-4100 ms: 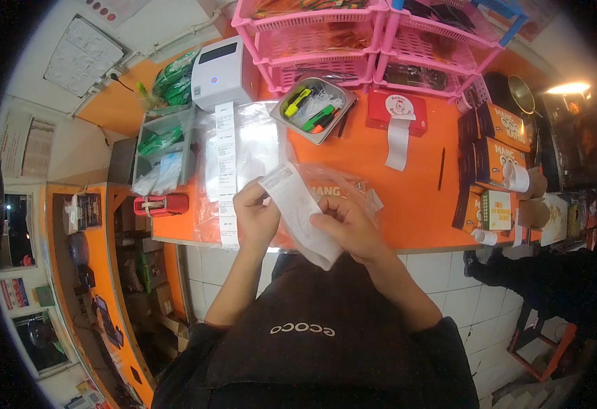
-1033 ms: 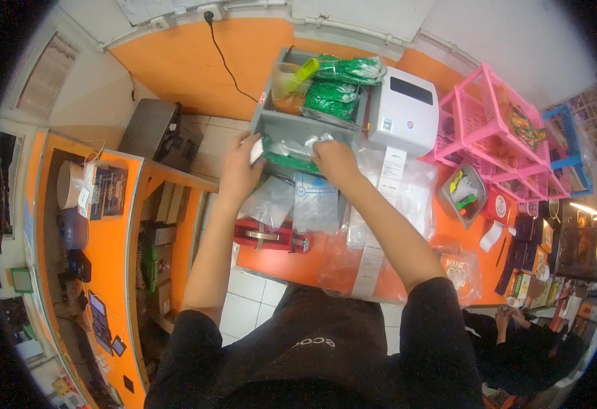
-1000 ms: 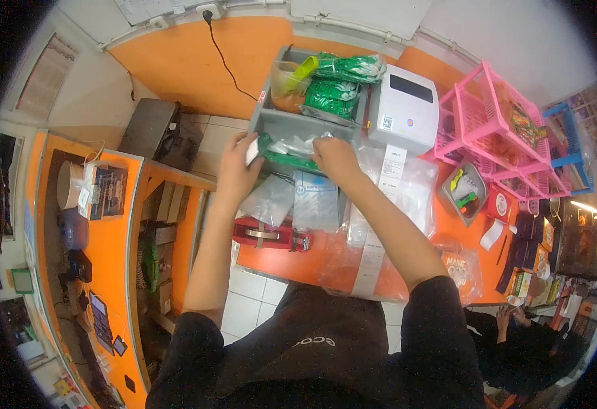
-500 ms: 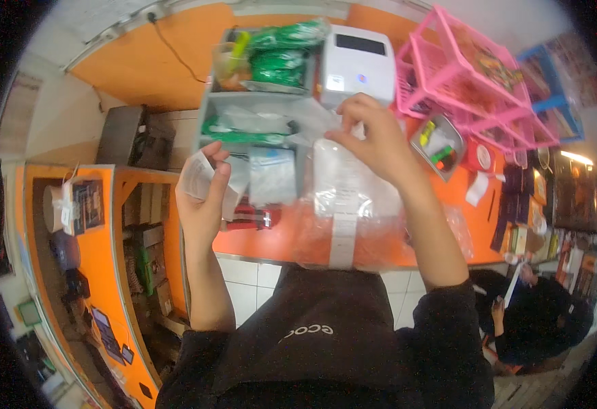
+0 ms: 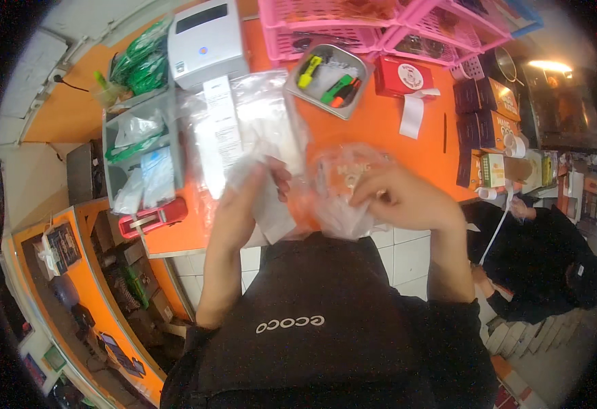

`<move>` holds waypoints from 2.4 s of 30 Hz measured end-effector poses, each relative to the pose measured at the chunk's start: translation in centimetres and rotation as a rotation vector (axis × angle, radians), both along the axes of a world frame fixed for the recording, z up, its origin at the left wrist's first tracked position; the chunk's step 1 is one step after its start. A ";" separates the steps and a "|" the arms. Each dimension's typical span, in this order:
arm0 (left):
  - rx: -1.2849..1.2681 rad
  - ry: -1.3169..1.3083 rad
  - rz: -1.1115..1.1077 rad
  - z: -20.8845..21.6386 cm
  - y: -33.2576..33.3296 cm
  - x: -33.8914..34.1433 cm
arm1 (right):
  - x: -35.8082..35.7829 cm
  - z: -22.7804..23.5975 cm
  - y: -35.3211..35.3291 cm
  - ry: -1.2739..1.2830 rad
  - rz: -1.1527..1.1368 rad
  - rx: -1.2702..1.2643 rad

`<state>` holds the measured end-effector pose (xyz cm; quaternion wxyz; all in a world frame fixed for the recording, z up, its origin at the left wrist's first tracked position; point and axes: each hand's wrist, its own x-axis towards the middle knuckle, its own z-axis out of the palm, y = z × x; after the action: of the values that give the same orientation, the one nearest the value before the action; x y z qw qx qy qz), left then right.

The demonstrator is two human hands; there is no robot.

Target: The person packages various food items into cardboard boxes and paper containers, seals them with tape, and then places the individual containers into a large clear plastic bag along with paper receipts.

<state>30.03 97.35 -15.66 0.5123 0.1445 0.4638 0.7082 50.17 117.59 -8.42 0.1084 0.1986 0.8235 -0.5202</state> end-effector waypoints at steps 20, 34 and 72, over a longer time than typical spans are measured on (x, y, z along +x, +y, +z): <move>-0.347 0.786 0.375 -7.7 6.2 10.9 | -0.5 -18.0 4.6 -0.220 0.030 0.442; 0.125 0.447 0.490 2.3 5.7 14.5 | 6.1 -6.5 2.0 0.414 -0.114 0.032; -0.143 0.862 -0.036 -15.0 9.9 18.7 | 11.8 -16.5 6.4 0.425 -0.301 0.768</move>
<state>48.69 107.25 -30.61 0.2929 0.3993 0.6806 0.5400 62.01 123.95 -24.89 -0.2209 0.2307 0.9225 -0.2169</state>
